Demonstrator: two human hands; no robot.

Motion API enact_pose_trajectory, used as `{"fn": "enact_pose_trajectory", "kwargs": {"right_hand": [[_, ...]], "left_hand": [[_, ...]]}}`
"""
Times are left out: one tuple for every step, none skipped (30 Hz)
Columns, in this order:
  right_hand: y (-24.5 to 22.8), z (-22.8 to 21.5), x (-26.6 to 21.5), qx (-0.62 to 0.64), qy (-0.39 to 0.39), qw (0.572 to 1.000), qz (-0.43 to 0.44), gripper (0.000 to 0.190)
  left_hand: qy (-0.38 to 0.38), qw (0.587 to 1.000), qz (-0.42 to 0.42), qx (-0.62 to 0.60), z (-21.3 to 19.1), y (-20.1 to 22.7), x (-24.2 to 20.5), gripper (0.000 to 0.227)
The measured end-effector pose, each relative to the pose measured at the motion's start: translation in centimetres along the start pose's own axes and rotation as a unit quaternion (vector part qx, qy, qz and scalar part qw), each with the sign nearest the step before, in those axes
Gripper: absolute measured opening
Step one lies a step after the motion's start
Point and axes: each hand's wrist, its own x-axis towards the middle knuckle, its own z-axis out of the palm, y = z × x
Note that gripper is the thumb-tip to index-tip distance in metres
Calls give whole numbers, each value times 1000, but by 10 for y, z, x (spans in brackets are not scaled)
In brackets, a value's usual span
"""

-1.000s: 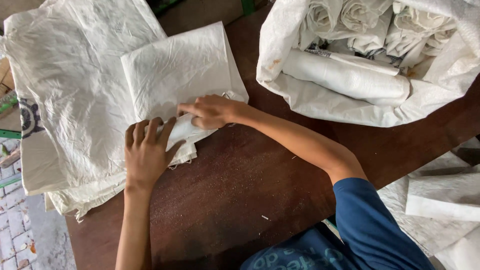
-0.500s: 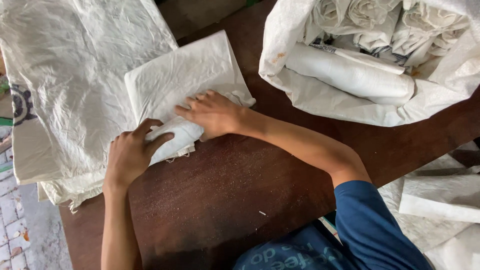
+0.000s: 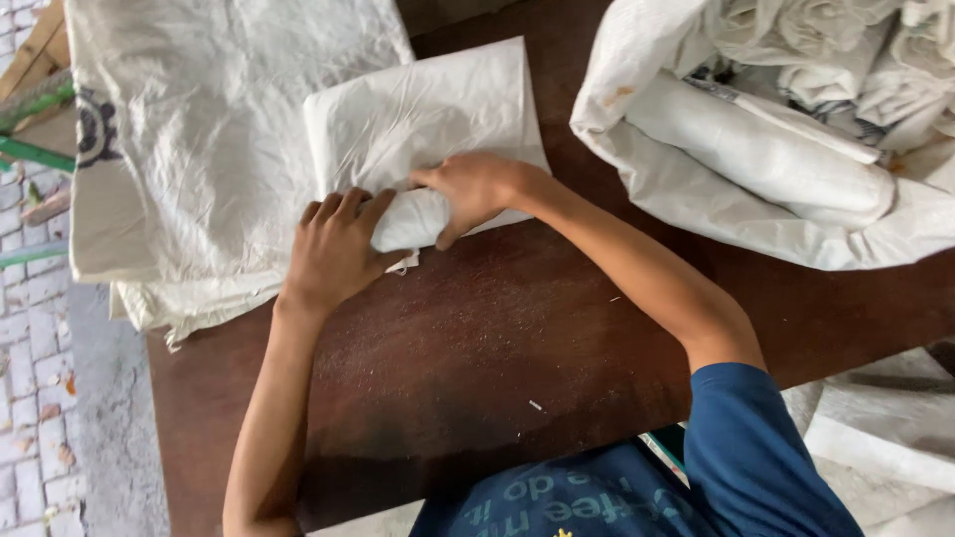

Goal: The person folds large white sacks on a wooden table. They unfold each sack, smooth it out, fold it into a smaller rectangle, and then roll it tightly. The rolled sacks are placed into a larger sack on the table.

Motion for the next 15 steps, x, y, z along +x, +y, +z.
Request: {"fn": "enact_pose_trajectory", "kwargs": {"right_hand": [[-7, -5, -6, -1, -19, 998, 60, 101], [-13, -10, -11, -3, -37, 992, 120, 104], [-4, 1, -6, -7, -38, 993, 116, 104], [5, 12, 0, -159, 80, 982, 58, 99], [13, 25, 5, -302, 195, 933, -2, 93], [2, 21, 1, -302, 193, 934, -8, 93], [-9, 17, -4, -282, 176, 943, 30, 86], [-20, 12, -10, -261, 158, 950, 68, 83], [-21, 7, -10, -264, 161, 949, 66, 83], [-22, 2, -9, -197, 120, 971, 60, 82], [-24, -1, -10, -127, 75, 988, 53, 81], [-19, -2, -6, -130, 76, 987, 50, 81], [-16, 0, -2, -85, 49, 995, 25, 87], [-12, 2, 1, -40, 21, 999, 1, 93], [-14, -2, -1, -40, 17, 999, -3, 93]], "left_hand": [[-8, 1000, 6, -30, 4, -5, 1, 82], [-15, 998, 12, -60, 8, -11, 1, 79], [-13, 998, 7, -58, 6, -12, 3, 79], [1, 999, 13, -45, 5, -13, 4, 75], [13, 999, 20, -34, 4, -14, 3, 72], [11, 999, 14, -33, -7, -13, 3, 72], [-62, 992, -29, -104, -19, -13, 6, 72], [-135, 973, -72, -174, -31, -13, 9, 72], [-131, 974, -74, -171, -43, -9, 11, 72], [-238, 941, -140, -198, -56, -6, 14, 71], [-341, 890, -204, -224, -67, -1, 15, 70], [-338, 890, -207, -224, -69, 0, 15, 70], [-344, 890, -197, -227, -69, 3, 12, 68], [-350, 889, -187, -230, -69, 6, 10, 66], [-350, 887, -192, -231, -67, 7, 7, 66]]}}
